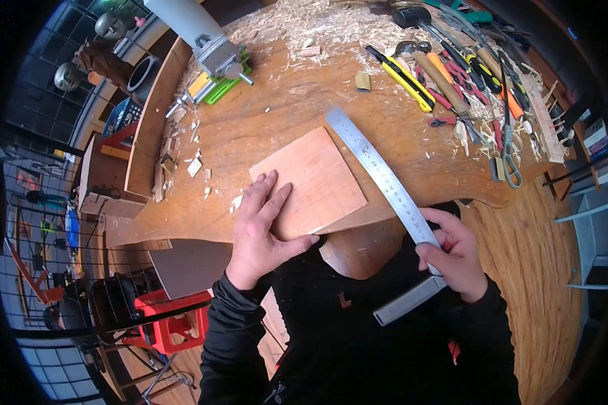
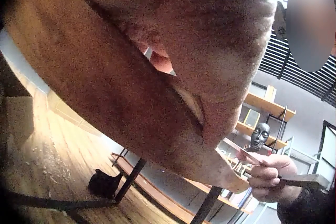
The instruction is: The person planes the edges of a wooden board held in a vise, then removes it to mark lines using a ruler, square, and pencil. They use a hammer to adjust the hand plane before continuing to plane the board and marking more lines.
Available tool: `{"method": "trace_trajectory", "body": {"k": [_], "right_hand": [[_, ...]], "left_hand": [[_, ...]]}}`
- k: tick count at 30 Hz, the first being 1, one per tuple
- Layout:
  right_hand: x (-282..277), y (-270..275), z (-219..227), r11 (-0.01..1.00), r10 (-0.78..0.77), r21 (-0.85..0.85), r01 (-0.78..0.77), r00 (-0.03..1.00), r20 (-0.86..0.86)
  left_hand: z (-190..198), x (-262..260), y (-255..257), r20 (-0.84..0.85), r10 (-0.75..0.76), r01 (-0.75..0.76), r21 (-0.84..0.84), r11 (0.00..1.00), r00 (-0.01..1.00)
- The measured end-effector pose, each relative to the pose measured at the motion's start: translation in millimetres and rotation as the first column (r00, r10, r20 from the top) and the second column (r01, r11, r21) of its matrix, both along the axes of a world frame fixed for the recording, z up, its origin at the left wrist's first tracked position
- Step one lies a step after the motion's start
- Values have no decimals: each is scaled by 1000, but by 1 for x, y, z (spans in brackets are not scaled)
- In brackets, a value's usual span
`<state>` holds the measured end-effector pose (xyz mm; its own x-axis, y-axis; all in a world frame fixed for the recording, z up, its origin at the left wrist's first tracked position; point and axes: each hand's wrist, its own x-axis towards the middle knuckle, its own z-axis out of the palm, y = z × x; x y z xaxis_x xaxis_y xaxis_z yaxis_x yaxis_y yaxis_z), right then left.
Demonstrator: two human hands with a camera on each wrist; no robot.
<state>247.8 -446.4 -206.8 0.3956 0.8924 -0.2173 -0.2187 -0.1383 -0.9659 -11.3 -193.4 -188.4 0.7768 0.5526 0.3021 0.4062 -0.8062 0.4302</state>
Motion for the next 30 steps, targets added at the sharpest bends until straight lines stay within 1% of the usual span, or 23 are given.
{"method": "trace_trajectory", "body": {"k": [1, 3, 5, 7, 9, 13, 15, 19, 21, 24, 27, 30], "right_hand": [[3, -5, 3, 999, 16, -28, -17, 1000, -19], [8, -15, 4, 1000, 9, -30, -10, 999, -40], [13, -22, 6, 993, 109, -35, -112, 989, -97], [11, -21, 10, 992, 108, -53, -114, 989, -104], [9, -18, 13, 980, 122, -144, -135, 988, -93], [0, -7, 12, 987, 87, -122, -101, 990, -112], [-6, 4, 17, 983, 170, -49, -177, 978, -120], [-21, 27, 22, 969, 223, -79, -233, 967, -121], [-20, 27, 17, 970, 222, -68, -233, 965, -140], [-16, 18, 17, 972, 207, -88, -218, 971, -119], [-1, -7, 11, 986, 123, -105, -132, 988, -95], [15, -30, 10, 987, 76, -128, -94, 988, -136]], "left_hand": [[0, 0, 0, -2, 2, -2, -1, 1000, 1000], [-1, 0, 1, 17, -7, 7, 8, 1000, 1000], [-2, 0, 1, 18, -8, 8, 9, 1000, 1000], [-2, 1, 0, 22, -10, 10, 10, 1000, 1000], [-1, 2, -1, 15, 7, -8, 47, 999, 1000], [-1, 1, 0, 23, 0, -1, 48, 999, 1000], [-1, 2, -1, 15, 8, -9, 36, 999, 1000], [-1, 2, -2, 2, 10, -10, 37, 999, 1000], [-2, 2, -2, 6, 15, -15, 31, 999, 1000], [-3, 2, 0, 15, 8, -9, 32, 999, 1000], [-3, 2, -1, 21, 8, -9, 34, 999, 1000], [-3, 1, -1, 12, 11, -11, 14, 1000, 1000]]}}
